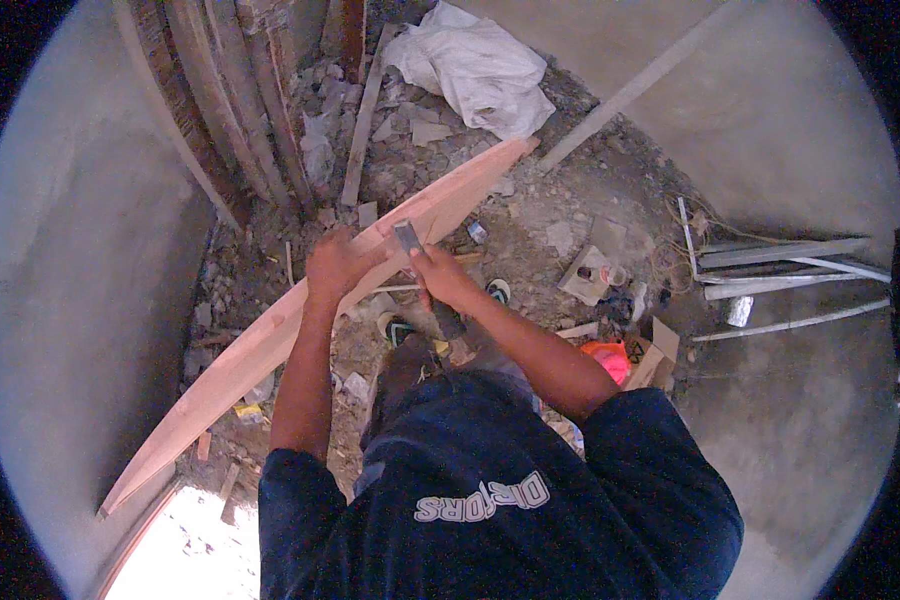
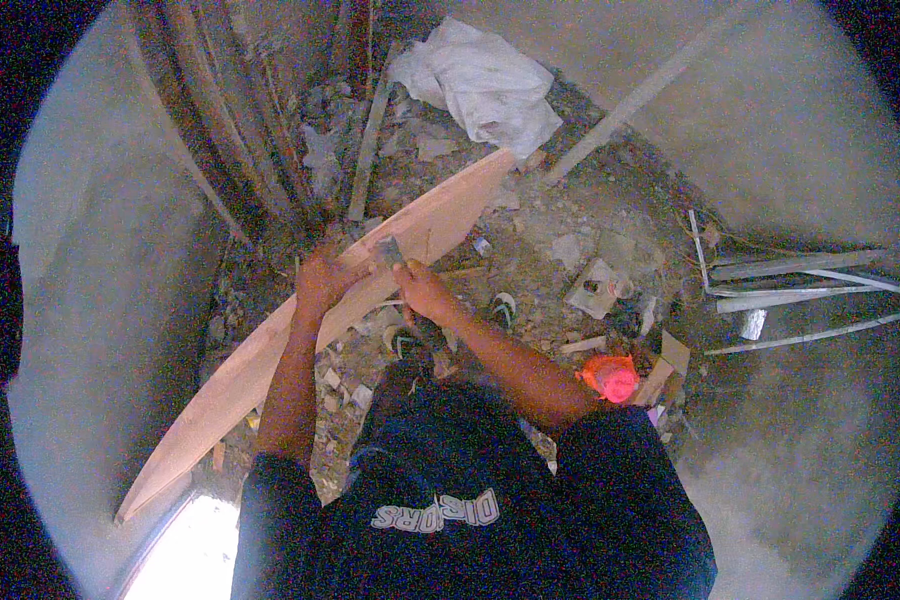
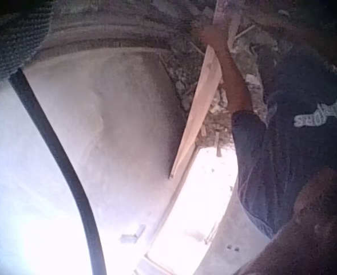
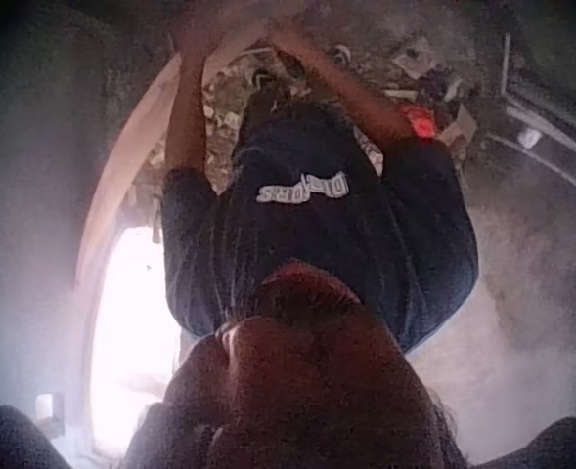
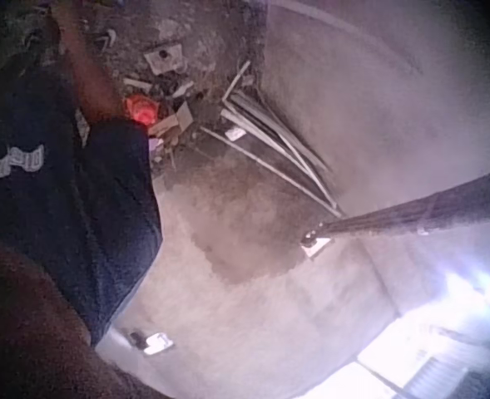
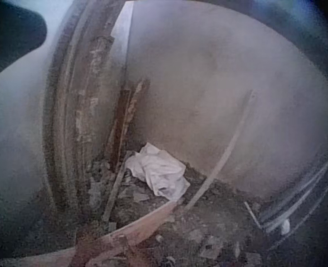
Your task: The person uses a chisel and a wooden mallet to carve and shape a long plank of wood. They repeatedly strike the chisel to remove material and refine the plank's edges and surface.
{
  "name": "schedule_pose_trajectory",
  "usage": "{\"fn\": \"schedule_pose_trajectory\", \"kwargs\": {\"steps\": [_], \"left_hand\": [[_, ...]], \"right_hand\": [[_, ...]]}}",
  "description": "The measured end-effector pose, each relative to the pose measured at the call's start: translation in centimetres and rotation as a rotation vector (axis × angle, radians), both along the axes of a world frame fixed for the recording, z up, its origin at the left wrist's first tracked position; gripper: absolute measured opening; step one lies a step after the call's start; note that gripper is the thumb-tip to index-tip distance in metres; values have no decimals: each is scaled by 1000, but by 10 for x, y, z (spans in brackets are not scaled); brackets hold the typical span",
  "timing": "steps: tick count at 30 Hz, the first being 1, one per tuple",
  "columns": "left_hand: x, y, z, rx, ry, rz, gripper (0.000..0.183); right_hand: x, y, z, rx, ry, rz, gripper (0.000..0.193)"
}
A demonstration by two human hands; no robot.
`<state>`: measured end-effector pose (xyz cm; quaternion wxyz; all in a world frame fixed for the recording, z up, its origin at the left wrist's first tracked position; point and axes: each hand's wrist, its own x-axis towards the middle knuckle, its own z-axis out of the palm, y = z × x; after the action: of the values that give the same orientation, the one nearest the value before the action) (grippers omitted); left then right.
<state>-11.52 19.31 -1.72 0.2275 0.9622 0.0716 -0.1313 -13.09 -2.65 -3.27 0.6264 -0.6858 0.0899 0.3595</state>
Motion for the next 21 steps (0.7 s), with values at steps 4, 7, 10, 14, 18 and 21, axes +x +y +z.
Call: {"fn": "schedule_pose_trajectory", "kwargs": {"steps": [4, 7, 10, 14, 18, 21], "left_hand": [[-3, 0, 12, 45, 78, -105, 86], [-9, 10, 0, -11, 2, -108, 89], [-12, 11, 1, -30, -73, -113, 89], [-7, 7, 12, -54, 48, -91, 87], [-3, 0, 22, -3, 125, -34, 86], [-5, -3, 16, 19, 76, 25, 85]], "right_hand": [[8, 3, 10, 127, 86, 129, 32], [1, 11, 25, 16, -48, 209, 33], [5, 11, 26, 62, 42, 238, 34], [10, 12, 0, -189, -247, 353, 37], [12, 14, -2, -525, -499, 456, 41], [15, 17, 10, -605, -500, 581, 42]]}}
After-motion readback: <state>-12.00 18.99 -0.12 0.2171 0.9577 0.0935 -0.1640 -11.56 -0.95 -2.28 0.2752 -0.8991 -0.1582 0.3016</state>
